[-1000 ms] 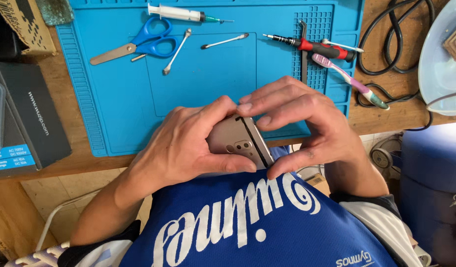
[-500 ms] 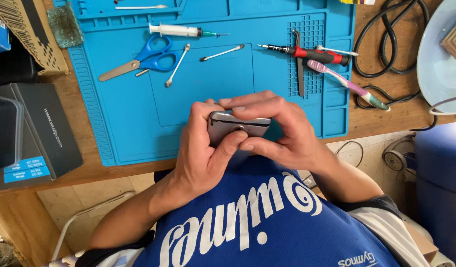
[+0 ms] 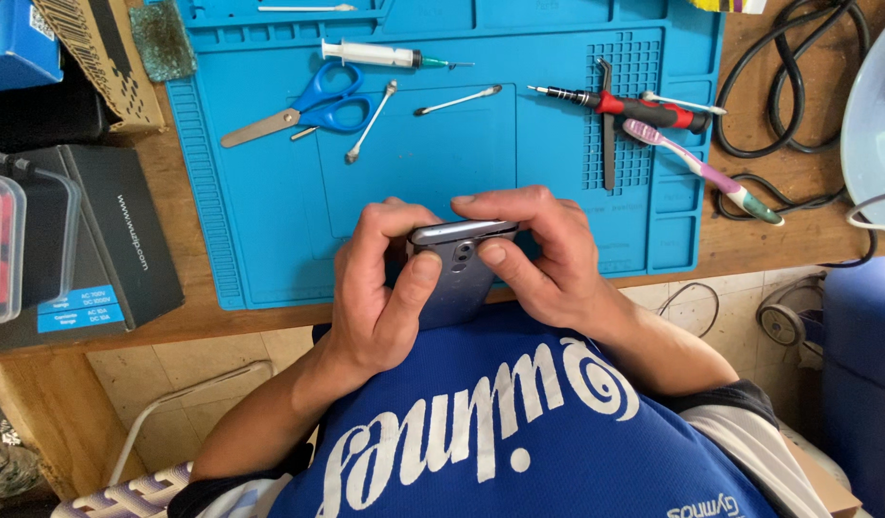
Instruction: The person uses a screwdriver to tighten screws on the internal components of a disassembled smartphone. They then use a cotton swab to clean the back cover before reattaching it to the phone body. Finally, they clean the charging port with a cotton swab and inspect the reassembled device.
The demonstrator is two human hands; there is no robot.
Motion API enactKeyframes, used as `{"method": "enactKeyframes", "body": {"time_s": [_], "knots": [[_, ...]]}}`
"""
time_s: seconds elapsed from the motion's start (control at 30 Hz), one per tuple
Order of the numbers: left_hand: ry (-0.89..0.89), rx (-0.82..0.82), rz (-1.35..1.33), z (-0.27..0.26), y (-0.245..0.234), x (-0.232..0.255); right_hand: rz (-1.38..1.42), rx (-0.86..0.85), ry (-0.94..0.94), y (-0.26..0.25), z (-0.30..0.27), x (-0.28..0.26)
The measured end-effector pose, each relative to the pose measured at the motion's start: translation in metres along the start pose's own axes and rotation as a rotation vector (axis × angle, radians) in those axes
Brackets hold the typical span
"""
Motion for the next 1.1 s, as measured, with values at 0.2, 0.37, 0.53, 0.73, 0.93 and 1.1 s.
{"method": "enactKeyframes", "body": {"time_s": [0.2,0.37,0.53,0.73,0.93,1.1], "knots": [[0.119,-0.026,0.229,0.000,0.008,0.004,-0.172,-0.119,-0.091,-0.006,0.023,-0.027],[0.187,-0.061,0.263,0.004,0.014,0.015,-0.151,-0.079,-0.166,-0.009,0.022,-0.030],[0.179,-0.045,0.232,0.005,0.013,0.016,-0.083,-0.069,-0.126,-0.013,0.019,-0.025],[0.158,-0.052,0.208,0.004,0.013,0.012,-0.149,-0.098,-0.147,-0.007,0.023,-0.033],[0.161,-0.023,0.178,0.002,0.012,0.007,-0.217,-0.106,-0.170,0.000,0.023,-0.034],[0.114,-0.011,0.096,0.003,0.008,0.001,-0.200,-0.069,-0.191,0.005,0.016,-0.024]]}}
Point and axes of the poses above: each hand's wrist, its own z-axis towards the middle knuckle, its own y-axis out of the palm, x = y × z, the point moved 8 cm from there along z, towards the middle knuckle, and after that the axes turned 7 degrees about -y, right-handed, at the moved point
